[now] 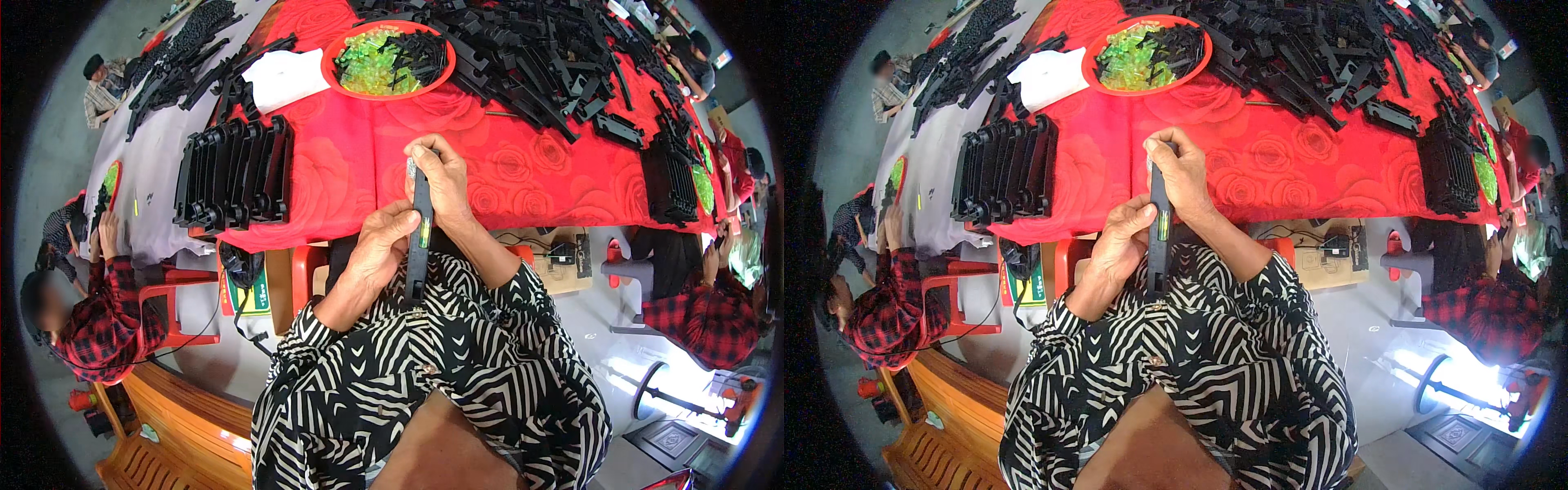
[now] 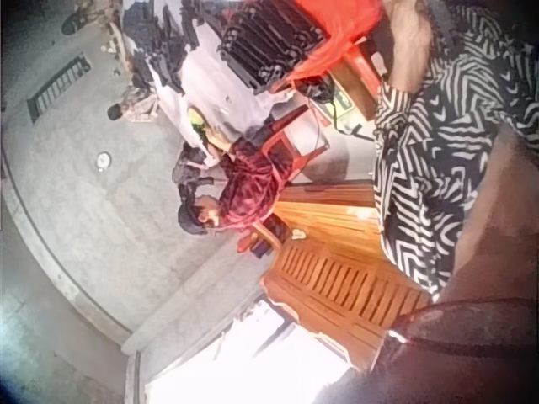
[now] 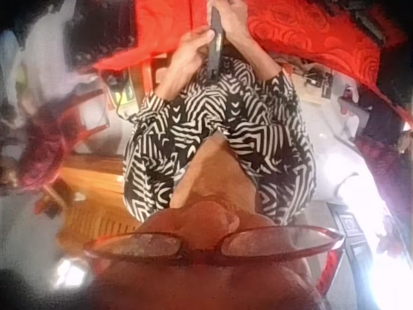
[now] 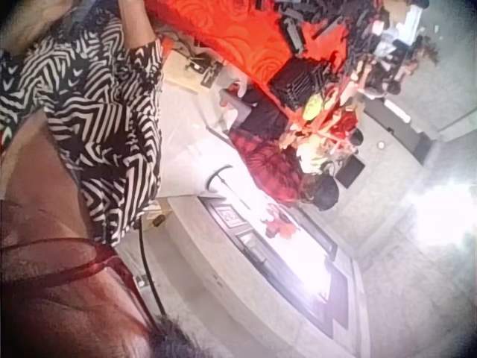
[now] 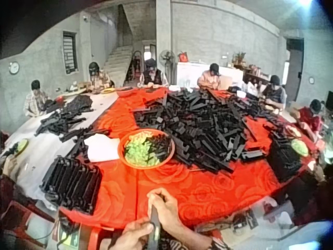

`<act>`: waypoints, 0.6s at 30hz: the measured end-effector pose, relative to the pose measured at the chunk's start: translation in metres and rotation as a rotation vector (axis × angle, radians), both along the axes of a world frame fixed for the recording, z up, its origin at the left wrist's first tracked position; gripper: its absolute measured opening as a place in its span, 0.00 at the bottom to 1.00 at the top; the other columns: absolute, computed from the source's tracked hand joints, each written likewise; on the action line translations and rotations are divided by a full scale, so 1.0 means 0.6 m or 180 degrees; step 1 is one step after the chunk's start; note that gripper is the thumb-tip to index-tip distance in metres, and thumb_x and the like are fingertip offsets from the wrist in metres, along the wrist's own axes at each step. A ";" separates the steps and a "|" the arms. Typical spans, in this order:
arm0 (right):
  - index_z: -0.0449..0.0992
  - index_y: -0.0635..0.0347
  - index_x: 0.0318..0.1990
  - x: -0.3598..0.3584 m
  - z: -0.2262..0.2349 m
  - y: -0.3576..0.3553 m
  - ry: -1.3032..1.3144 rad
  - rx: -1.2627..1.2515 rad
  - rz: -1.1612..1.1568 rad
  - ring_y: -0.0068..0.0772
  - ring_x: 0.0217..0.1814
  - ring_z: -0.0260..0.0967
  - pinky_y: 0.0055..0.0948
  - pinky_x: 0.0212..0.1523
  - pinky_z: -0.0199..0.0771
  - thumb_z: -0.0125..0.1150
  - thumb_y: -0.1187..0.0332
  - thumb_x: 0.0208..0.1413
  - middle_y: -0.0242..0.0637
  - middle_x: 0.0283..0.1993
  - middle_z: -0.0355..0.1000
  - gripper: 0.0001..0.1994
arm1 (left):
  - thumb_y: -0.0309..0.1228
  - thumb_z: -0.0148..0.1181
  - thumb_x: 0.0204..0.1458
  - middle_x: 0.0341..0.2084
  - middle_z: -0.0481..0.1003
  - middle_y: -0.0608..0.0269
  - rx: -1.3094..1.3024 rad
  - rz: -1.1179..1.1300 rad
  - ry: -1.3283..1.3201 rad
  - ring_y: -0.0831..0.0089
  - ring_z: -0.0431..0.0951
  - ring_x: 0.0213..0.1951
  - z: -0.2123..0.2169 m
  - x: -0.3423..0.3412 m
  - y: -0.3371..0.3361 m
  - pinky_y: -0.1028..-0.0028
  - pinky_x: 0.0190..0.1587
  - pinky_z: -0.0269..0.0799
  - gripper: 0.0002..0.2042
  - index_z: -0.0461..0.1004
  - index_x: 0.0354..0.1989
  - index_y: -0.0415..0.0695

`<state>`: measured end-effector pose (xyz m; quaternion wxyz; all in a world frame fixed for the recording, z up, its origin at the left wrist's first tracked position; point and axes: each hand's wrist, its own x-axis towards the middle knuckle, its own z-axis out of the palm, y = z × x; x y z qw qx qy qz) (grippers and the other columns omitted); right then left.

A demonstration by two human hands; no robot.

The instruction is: The person sorts through a pile of black plastic components on the table, then assembles the parts by inserting small level vials into the plastic frames by hand.

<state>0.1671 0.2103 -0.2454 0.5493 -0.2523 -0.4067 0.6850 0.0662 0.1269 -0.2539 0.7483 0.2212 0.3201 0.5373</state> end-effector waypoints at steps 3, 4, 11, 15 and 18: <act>0.66 0.63 0.33 0.003 0.000 -0.001 0.0038 0.0045 0.0026 0.19 0.12 0.57 0.19 0.11 0.58 0.49 0.68 0.55 0.31 0.16 0.60 0.06 | 0.29 0.57 0.48 0.31 0.73 0.60 0.0083 0.0016 -0.0008 0.75 0.74 0.31 0.004 0.001 -0.001 0.77 0.37 0.71 0.17 0.65 0.43 0.32; 0.66 0.63 0.33 0.002 -0.001 -0.001 0.0035 0.0044 0.0022 0.19 0.12 0.57 0.19 0.11 0.58 0.49 0.68 0.55 0.31 0.16 0.60 0.06 | 0.29 0.57 0.48 0.30 0.73 0.60 0.0108 0.0007 -0.0016 0.75 0.74 0.30 0.005 0.001 -0.001 0.77 0.37 0.71 0.17 0.64 0.43 0.32; 0.65 0.63 0.33 0.005 -0.014 0.004 0.0221 -0.0124 0.0189 0.23 0.13 0.58 0.21 0.13 0.60 0.48 0.64 0.55 0.33 0.16 0.61 0.10 | 0.29 0.60 0.46 0.30 0.73 0.62 -0.0024 0.0141 0.0055 0.77 0.72 0.29 0.015 0.006 0.000 0.80 0.35 0.67 0.17 0.66 0.42 0.32; 0.66 0.62 0.32 -0.005 -0.040 0.006 0.0098 -0.1012 0.0135 0.24 0.13 0.57 0.23 0.14 0.60 0.48 0.59 0.54 0.34 0.16 0.60 0.13 | 0.30 0.59 0.47 0.27 0.73 0.63 -0.0336 0.0230 0.0242 0.77 0.72 0.28 0.005 -0.003 0.002 0.80 0.33 0.67 0.12 0.69 0.37 0.35; 0.66 0.61 0.31 -0.008 -0.055 0.015 0.0228 -0.1487 0.0159 0.25 0.13 0.56 0.24 0.14 0.60 0.49 0.57 0.53 0.33 0.16 0.60 0.14 | 0.30 0.58 0.48 0.26 0.74 0.63 -0.0425 0.0225 0.0150 0.77 0.72 0.27 0.005 -0.003 0.003 0.79 0.33 0.67 0.10 0.71 0.33 0.36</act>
